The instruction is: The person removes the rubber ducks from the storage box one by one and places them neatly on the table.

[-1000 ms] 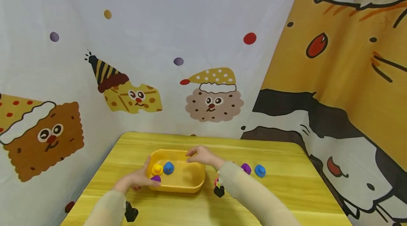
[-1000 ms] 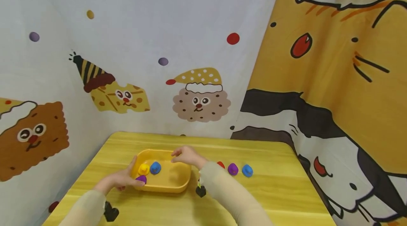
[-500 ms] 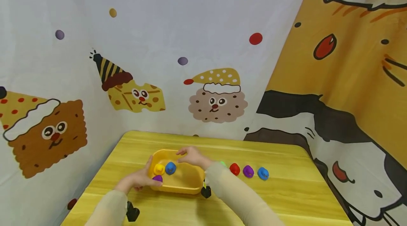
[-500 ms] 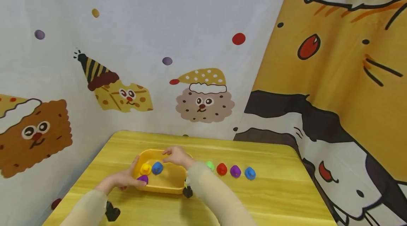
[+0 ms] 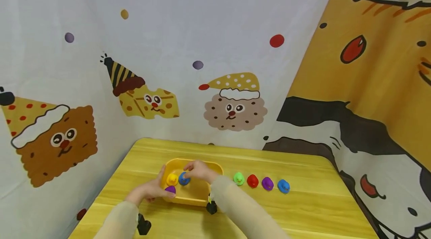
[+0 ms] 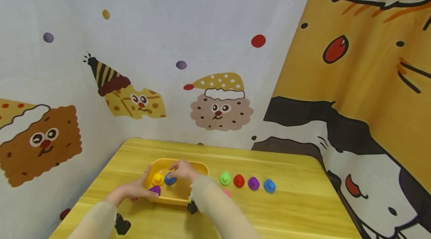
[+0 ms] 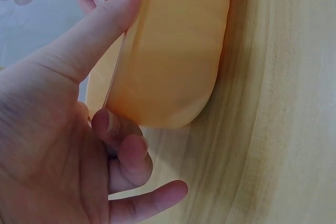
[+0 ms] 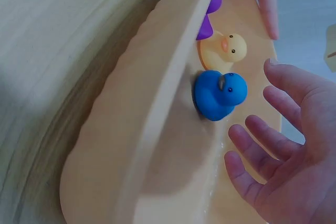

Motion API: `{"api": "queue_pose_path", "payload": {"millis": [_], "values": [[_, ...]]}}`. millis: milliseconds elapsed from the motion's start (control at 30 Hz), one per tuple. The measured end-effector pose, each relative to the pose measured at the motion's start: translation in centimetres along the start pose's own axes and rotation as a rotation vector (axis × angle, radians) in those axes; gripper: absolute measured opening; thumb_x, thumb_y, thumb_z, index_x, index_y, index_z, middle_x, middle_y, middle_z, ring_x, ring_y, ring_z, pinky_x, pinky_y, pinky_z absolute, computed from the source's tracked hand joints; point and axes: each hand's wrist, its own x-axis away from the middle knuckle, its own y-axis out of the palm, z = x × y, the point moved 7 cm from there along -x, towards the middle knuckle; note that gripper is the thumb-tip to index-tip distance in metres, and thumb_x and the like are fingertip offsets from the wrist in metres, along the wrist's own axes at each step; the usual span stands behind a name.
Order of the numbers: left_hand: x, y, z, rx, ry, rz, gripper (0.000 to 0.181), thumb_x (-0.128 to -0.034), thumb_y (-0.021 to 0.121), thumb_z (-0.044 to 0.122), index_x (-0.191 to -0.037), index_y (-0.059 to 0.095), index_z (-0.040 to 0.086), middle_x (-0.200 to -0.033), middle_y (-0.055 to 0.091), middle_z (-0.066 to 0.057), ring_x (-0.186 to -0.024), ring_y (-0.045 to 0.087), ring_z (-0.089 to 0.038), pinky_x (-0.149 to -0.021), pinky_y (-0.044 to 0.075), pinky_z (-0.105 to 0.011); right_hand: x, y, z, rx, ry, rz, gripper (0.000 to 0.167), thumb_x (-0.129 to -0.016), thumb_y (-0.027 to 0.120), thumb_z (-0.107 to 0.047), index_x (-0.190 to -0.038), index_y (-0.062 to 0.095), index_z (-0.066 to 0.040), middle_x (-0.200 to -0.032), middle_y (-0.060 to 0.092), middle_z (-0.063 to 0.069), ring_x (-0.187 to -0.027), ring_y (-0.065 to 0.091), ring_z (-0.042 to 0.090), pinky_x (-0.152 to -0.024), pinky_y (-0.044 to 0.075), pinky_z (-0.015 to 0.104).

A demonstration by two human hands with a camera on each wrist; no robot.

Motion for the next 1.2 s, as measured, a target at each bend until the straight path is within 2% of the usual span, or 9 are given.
{"api": "queue_pose_path", "payload": {"millis": [267,433,667,933,1200], "values": [[0.2,0.0,0.1,-0.023,0.0,0.005,0.131,-0.0746,0.084,0.04,-0.153,-0.018,0.011,-0.117,0.054,-0.026,-0.042,0.032,-0.013,-0.04,0.03,-0.026,-0.5,1.0,0.6,0.05,0.019,0.006,0.028,-0.082,0.078,-0.014,-0.107,0.072,-0.003,-0.099,0.068,0.005,-0.088,0.06,0.016,-0.076,0.05,0.031],[0.2,0.0,0.2,-0.029,-0.004,0.007,0.13,-0.0748,0.083,0.04,-0.153,-0.017,0.011,-0.111,0.058,-0.023,-0.042,0.032,-0.013,-0.041,0.03,-0.026,-0.6,1.3,0.8,0.07,0.012,0.009,0.029,-0.082,0.078,-0.014,-0.108,0.072,-0.003,-0.102,0.068,0.007,-0.088,0.059,0.017,-0.077,0.049,0.032],[0.5,0.0,0.2,-0.012,-0.008,0.013,0.13,-0.0752,0.084,0.039,-0.153,-0.017,0.011,-0.103,0.058,-0.016,-0.042,0.031,-0.013,-0.041,0.029,-0.025,-0.5,1.7,1.2,0.037,0.025,0.009,0.031,-0.082,0.077,-0.013,-0.11,0.07,-0.001,-0.106,0.067,0.011,-0.092,0.06,0.02,-0.08,0.051,0.034],[0.6,0.1,-0.1,0.008,-0.021,0.016,0.129,-0.0752,0.083,0.039,-0.154,-0.016,0.013,-0.11,0.056,-0.019,-0.043,0.029,-0.014,-0.04,0.028,-0.025,-0.6,2.0,1.6,0.041,0.019,0.007,0.032,-0.081,0.078,-0.011,-0.111,0.07,-0.002,-0.106,0.066,0.01,-0.09,0.06,0.02,-0.079,0.051,0.034],[0.5,0.2,-0.1,0.004,-0.03,-0.001,0.129,-0.0756,0.083,0.04,-0.153,-0.017,0.016,-0.102,0.057,-0.014,-0.042,0.029,-0.014,-0.04,0.027,-0.026,-0.9,2.2,2.1,0.046,0.026,0.038,0.032,-0.079,0.078,-0.01,-0.109,0.071,-0.001,-0.103,0.067,0.012,-0.085,0.059,0.018,-0.079,0.051,0.033]]}}
